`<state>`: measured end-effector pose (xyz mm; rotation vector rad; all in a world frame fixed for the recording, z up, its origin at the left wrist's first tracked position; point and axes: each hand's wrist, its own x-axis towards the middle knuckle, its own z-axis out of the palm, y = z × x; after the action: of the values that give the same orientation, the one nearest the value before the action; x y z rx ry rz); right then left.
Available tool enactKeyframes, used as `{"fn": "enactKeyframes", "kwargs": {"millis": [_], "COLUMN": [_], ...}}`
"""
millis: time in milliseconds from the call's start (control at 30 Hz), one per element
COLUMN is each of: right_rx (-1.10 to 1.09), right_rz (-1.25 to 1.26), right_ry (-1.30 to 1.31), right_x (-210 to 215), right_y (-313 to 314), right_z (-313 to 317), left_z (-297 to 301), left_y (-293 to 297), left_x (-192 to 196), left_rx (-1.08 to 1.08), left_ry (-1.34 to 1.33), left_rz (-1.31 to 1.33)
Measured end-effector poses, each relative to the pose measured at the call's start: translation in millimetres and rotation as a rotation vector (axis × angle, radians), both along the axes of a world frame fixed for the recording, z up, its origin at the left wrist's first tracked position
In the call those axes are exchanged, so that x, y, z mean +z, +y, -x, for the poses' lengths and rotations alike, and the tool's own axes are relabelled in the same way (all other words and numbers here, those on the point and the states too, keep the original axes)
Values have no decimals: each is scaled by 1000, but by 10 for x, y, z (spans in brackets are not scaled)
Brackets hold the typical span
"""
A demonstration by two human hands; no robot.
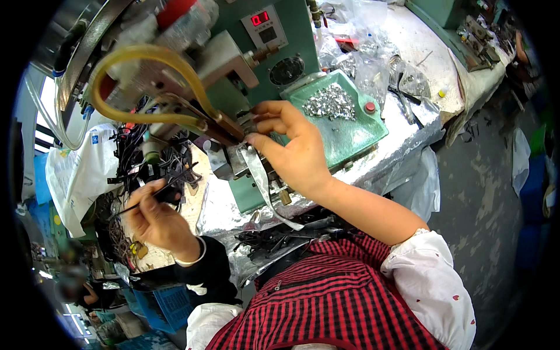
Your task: The person repeatedly picks black shoelaces and small metal aglets from a tray, inserts the aglets into the lace ends, and uses a green press machine to crimp them. The finished laces are placed into a white bag on the right side of the workspace.
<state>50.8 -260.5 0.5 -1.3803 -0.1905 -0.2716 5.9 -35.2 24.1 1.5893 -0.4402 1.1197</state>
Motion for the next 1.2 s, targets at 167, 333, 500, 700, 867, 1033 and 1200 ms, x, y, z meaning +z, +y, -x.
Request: {"fn": "enactKeyframes", "kwargs": {"millis": [167,333,500,700,867,1033,1200], "right_rx": [95,323,65,-33,541,460,-265], "right_rz": [-18,-171,0,195,-269,33,26], "right_ry": [44,109,4,-148,327,183,-83], "right_x": [280,488,212,165,496,412,-15], "right_y": [63,-68,107,92,-230,-440,-871], "right_z": [208,411,125,13,-143,-79,-351], "left_z": [-224,138,145,-302,-46,55,-33], "left_y": [-238,-398,-483,-292,-383,-681,-665], "left_x": [434,148,79,392,294,-32,-197], "left_rx": [56,-36,105,36,-11,-116,-100], "left_ry": [40,-62,-64,-14,-30,-114,-219], "left_rz": [-29,-548,-466,-66,-183,-766,-851]}}
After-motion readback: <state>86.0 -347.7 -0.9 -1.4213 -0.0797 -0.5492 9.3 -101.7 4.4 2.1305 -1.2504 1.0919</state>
